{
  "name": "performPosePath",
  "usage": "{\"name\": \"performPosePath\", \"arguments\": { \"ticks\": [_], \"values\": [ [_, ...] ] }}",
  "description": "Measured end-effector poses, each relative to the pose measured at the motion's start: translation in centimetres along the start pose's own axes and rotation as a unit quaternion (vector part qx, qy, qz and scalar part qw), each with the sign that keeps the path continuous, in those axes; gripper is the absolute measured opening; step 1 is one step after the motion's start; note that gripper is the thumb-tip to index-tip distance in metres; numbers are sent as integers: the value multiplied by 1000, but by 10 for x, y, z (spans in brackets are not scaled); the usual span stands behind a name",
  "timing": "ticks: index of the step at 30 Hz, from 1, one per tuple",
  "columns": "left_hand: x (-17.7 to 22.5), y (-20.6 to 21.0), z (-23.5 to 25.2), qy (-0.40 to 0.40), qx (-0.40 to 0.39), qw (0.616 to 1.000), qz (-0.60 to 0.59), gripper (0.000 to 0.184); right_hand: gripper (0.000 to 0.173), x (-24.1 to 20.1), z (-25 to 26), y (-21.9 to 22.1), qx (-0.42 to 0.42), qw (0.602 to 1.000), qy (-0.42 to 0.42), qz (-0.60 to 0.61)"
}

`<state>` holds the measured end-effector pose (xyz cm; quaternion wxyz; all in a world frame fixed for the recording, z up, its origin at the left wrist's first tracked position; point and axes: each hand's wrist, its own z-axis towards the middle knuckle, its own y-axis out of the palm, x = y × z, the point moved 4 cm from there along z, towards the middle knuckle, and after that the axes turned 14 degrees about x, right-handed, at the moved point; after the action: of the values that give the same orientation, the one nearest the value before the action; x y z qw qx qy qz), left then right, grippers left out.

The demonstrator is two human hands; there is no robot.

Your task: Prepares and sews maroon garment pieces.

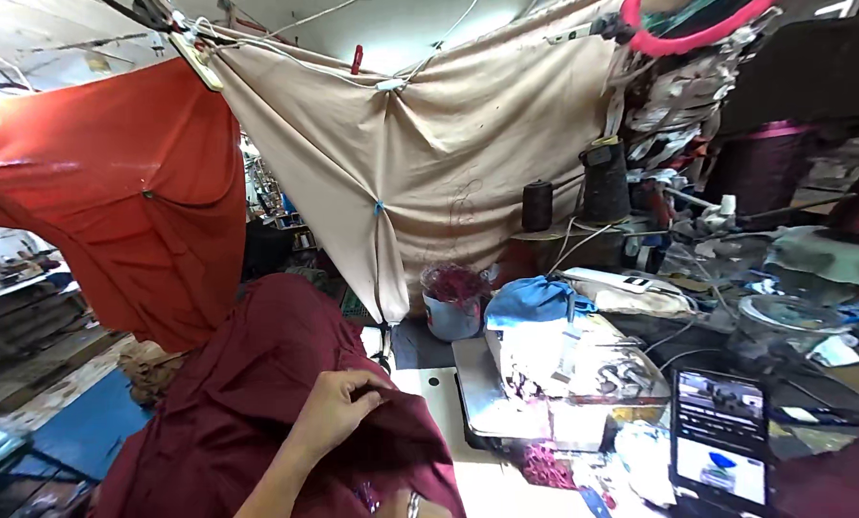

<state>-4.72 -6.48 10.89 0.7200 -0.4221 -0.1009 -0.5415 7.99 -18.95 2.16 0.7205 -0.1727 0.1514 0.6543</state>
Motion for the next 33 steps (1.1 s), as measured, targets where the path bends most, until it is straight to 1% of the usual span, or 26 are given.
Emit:
{"name": "performPosePath", "arguments": {
  "ticks": [2, 3, 6, 9, 12, 16, 22, 24, 26, 29, 31, 33],
  "values": [
    [2, 1, -22, 4, 15, 1000, -27, 24, 14, 2, 12, -7, 48, 998, 29, 0],
    [2, 1, -31, 14, 19, 999, -43, 26, 14, 4, 16, -10, 71, 996, 50, 0],
    [4, 1, -47, 25, 27, 992, -117, 17, 13, 16, 24, -17, 129, 984, 123, 9],
    [12, -2, -53, 28, 47, 988, -144, 14, 11, 27, 29, -20, 175, 966, 185, 38],
    [15, -5, -56, 40, 47, 989, -136, 16, 7, 31, 29, -21, 199, 954, 218, 58],
    [14, -4, -58, 46, 47, 988, -138, 18, 6, 33, 29, -22, 210, 948, 230, 59],
    [20, 0, -58, 56, 59, 989, -124, 19, 6, 34, 30, -25, 213, 948, 226, 63],
    [23, 3, -56, 71, 76, 991, -87, 20, 6, 35, 31, -25, 212, 951, 219, 56],
    [30, 5, -48, 108, 89, 990, -22, 18, 9, 38, 36, -28, 202, 961, 186, 7],
    [44, -2, -23, 152, 92, 984, 17, 17, 17, 38, 64, -36, 148, 977, 130, -80],
    [49, -12, -2, 164, 104, 981, 4, 15, 20, 36, 84, -41, 108, 984, 124, -74],
    [53, -24, 18, 166, 113, 979, -29, 10, 21, 35, 94, -45, 70, 986, 142, -55]
  ]
}}
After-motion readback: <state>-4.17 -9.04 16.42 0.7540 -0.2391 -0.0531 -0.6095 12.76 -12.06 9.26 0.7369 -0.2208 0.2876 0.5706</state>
